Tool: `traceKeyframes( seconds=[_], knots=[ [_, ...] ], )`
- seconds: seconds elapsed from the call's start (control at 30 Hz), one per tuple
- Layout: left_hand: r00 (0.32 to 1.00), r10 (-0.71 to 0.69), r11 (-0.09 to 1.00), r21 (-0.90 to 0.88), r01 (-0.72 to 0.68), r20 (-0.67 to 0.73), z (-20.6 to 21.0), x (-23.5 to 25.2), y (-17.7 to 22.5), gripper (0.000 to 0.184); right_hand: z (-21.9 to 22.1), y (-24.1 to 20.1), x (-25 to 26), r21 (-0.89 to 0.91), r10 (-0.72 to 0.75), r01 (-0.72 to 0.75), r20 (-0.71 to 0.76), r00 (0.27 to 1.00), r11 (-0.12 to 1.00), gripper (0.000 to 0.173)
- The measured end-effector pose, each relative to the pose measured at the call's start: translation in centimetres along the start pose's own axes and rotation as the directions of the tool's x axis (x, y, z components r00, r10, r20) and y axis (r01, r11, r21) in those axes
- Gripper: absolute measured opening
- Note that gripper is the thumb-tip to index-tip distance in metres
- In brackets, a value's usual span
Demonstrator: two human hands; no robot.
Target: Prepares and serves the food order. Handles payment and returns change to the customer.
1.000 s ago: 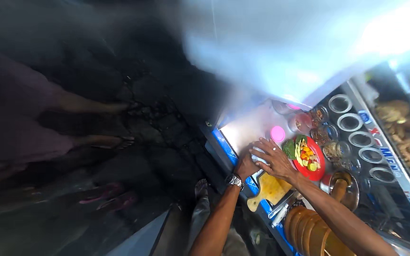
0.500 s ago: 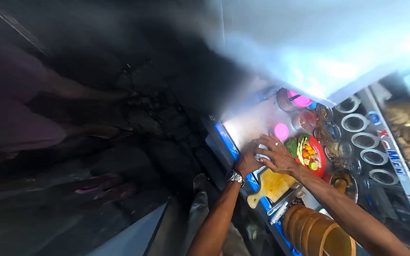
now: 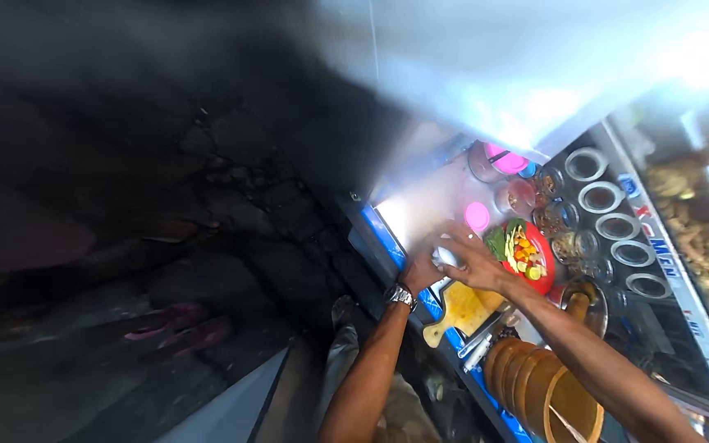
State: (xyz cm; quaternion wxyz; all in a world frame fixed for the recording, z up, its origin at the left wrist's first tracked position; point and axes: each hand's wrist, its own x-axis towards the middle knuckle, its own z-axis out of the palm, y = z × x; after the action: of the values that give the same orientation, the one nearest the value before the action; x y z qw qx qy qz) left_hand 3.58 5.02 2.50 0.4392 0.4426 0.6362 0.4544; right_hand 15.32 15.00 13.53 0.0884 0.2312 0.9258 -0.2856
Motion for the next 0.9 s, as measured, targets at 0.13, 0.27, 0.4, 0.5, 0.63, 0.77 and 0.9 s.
traceKeyframes(
  seconds=[0.13,0.27,0.4,0.5,0.63,0.77,0.9],
  knots=[
    [0.986,0.137,0.986,-0.079,-0.145,-0.098,0.0,-0.1,-1.0,0.093,-4.8,-0.7,-0.4,-0.045,0.067,-0.058,0.243,0.968,0.997,0.076],
    [0.985,0.131,0.987,-0.079,-0.141,-0.112,-0.3,-0.5,-1.4,0.086,-5.5,-0.8,-0.3,-0.187,0.053,-0.005,0.252,0.966,0.982,0.07],
    [0.985,0.124,0.989,-0.07,-0.134,-0.121,-0.1,-0.4,-1.8,0.083,-5.4,-0.9,-0.2,-0.237,0.045,0.008,0.217,0.975,0.971,0.067],
    [0.981,0.141,0.986,-0.071,-0.151,-0.134,0.0,-0.2,-2.1,0.081,-5.2,-1.3,-0.1,-0.258,0.066,-0.011,0.207,0.976,0.966,0.067],
    [0.983,0.134,0.988,-0.065,-0.143,-0.129,-0.1,-0.3,-1.9,0.08,-5.0,-2.0,0.0,-0.263,0.113,-0.054,0.212,0.971,0.963,0.07],
    [0.986,0.121,0.99,-0.057,-0.129,-0.118,-0.2,-0.2,-1.7,0.079,-4.5,-2.0,0.0,-0.254,0.114,-0.068,0.173,0.978,0.965,0.07],
    [0.985,0.125,0.99,-0.05,-0.131,-0.116,-0.2,-0.2,-1.6,0.082,-4.1,-1.4,-0.4,-0.218,0.078,-0.043,0.156,0.985,0.975,0.073]
  ],
)
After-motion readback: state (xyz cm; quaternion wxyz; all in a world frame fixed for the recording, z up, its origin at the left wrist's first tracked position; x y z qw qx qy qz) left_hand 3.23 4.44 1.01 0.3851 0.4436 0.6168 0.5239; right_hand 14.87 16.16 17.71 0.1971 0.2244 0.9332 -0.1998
